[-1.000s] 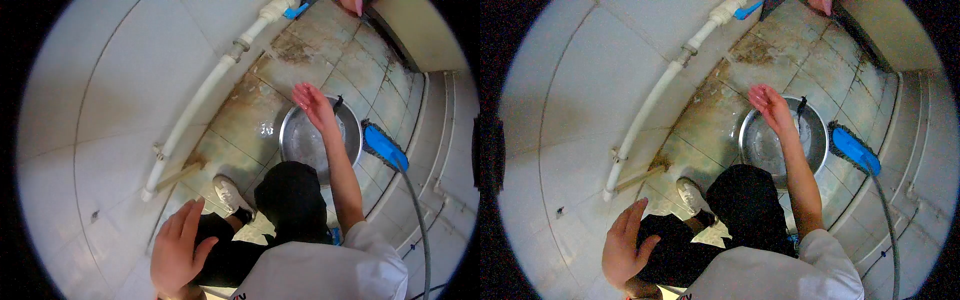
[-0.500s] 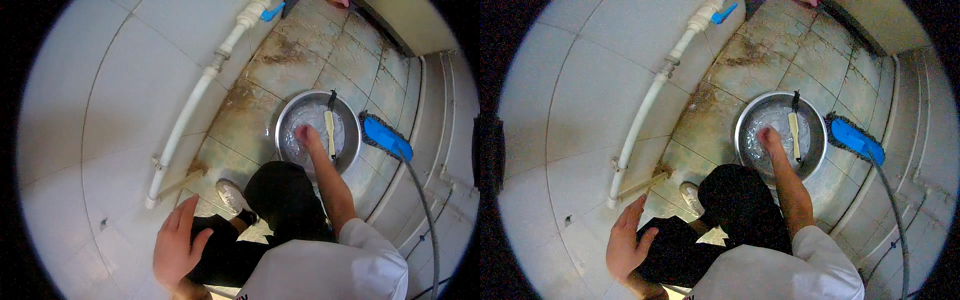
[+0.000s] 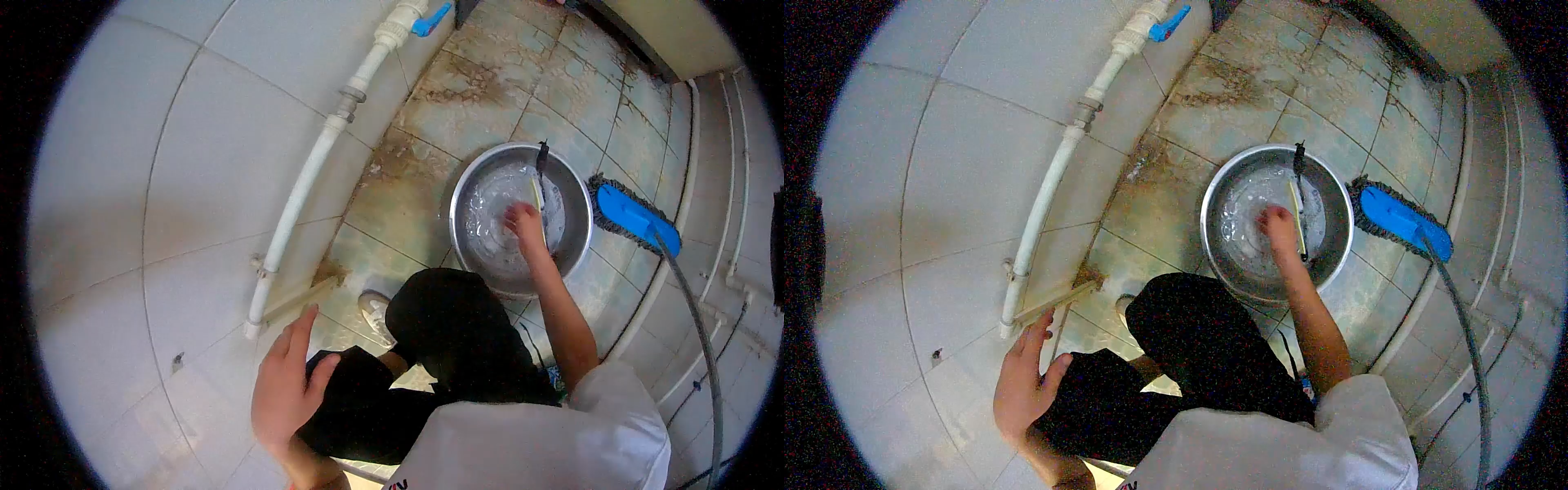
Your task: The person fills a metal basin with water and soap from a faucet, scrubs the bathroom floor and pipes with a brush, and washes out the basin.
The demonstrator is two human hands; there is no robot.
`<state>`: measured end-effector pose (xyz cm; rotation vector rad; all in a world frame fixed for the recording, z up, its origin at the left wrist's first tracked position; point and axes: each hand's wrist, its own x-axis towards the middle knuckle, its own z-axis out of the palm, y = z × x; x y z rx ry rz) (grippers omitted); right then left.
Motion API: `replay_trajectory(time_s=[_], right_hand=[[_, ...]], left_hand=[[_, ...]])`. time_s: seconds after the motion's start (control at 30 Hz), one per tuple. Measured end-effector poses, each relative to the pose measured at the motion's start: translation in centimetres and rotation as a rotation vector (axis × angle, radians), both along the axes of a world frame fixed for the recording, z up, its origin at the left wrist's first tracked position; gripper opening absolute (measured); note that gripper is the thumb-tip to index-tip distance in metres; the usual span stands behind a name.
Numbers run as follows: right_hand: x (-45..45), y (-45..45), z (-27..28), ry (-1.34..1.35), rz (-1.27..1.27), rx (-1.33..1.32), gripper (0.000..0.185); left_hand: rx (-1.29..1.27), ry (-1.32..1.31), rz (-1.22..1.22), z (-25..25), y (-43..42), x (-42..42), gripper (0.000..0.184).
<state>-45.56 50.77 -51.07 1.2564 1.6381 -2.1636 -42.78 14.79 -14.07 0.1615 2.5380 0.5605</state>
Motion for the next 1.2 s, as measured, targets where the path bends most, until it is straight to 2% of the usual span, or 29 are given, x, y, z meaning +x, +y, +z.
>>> replay_trajectory(time_s=[0.03, 0.1, 0.13, 0.3, 0.37, 0.4, 0.43, 0.47, 0.5, 0.57, 0.6, 0.67, 0.7, 0.77, 0.83, 0.87, 0.9, 0.97, 1.03, 1.07, 1.2], right_hand=[[2.2, 1.6, -2.4, -0.072, -0.053, 0.099, 0.024], [5.3, 3.7, -6.0, -0.303, 0.212, 0.842, 0.026], [5.5, 3.4, -7.4, -0.301, 0.213, 0.843, 0.026], [3.3, 0.2, -11.5, -0.167, -0.399, -0.172, 0.023], [-1.2, -0.6, -10.7, 0.069, -0.42, -0.957, 0.02], [-4.8, -4.0, -1.5, 0.151, -0.253, -0.679, 0.019], [-7.8, -6.5, 6.3, 0.246, -0.075, -0.681, 0.019], [-9.9, -8.3, 12.4, 0.341, 0.103, -0.798, 0.022], [-11.3, -10.1, 18.2, 0.554, 0.313, -0.815, 0.028], [-13.8, -12.7, 22.3, 0.778, 0.279, -0.885, 0.031], [-14.5, -12.8, 23.4, 0.787, 0.282, -0.886, 0.031], [-15.3, -12.9, 24.7, 0.751, 0.303, -0.586, 0.033], [-14.9, -12.5, 24.1, 0.755, 0.306, -0.584, 0.033], [-12.8, -10.2, 20.4, 0.551, 0.186, -0.26, 0.03], [-9.1, -6.7, 15.0, 0.449, 0.163, -0.155, 0.019], [-6.5, -5.1, 12.1, 0.346, 0.077, -0.083, 0.02], [-3.6, -2.7, 6.4, 0.208, -0.002, -0.044, 0.027], [1.9, 1.6, -2.2, 0.032, 0.043, -0.011, 0.018], [6.1, 4.6, -12.0, -0.327, 0.167, 0.443, 0.022], [6.2, 4.4, -11.8, -0.326, 0.163, 0.443, 0.022], [5.1, 1.6, -9.8, 0.021, 0.476, 0.624, 0.025]], left_hand=[[0.0, 0.001, 0.002, 0.0, 0.0, 0.0, 0.052], [0.015, 0.019, 0.001, 0.0, 0.1, 0.0, 0.052], [0.015, 0.02, 0.003, 0.0, 0.3, 0.0, 0.052], [0.014, 0.007, -0.009, 0.1, 0.6, -0.4, 0.056], [0.018, 0.011, 0.002, 0.2, 0.6, -0.4, 0.056], [0.023, 0.017, 0.014, 0.1, 0.6, -0.5, 0.056], [0.022, 0.019, 0.018, 0.2, 0.6, -0.5, 0.056], [0.02, 0.021, 0.009, 0.1, 0.6, -0.5, 0.056], [0.02, 0.019, -0.002, 0.2, 0.7, -0.4, 0.056], [0.03, 0.019, 0.003, 0.3, 1.0, -0.4, 0.056], [0.038, 0.019, 0.01, 0.5, 1.1, -0.4, 0.055], [0.04, 0.02, 0.02, 0.6, 1.1, -0.4, 0.055], [0.044, 0.011, 0.03, 0.5, 1.0, -0.3, 0.055], [0.05, 0.015, 0.04, 0.3, 0.4, -0.1, 0.056], [0.052, 0.024, 0.052, 0.0, -0.3, 0.0, 0.056], [0.039, 0.044, 0.042, -0.2, -0.5, 0.2, 0.056], [0.027, 0.062, 0.031, -0.3, -0.7, 0.2, 0.056], [0.039, 0.054, 0.042, 0.1, -0.6, 0.1, 0.054], [0.054, 0.038, 0.047, 0.1, -0.5, -0.1, 0.052], [0.063, 0.046, 0.032, 0.1, -0.4, -0.2, 0.052], [0.04, 0.034, -0.013, 0.1, 0.0, -0.9, 0.056]])
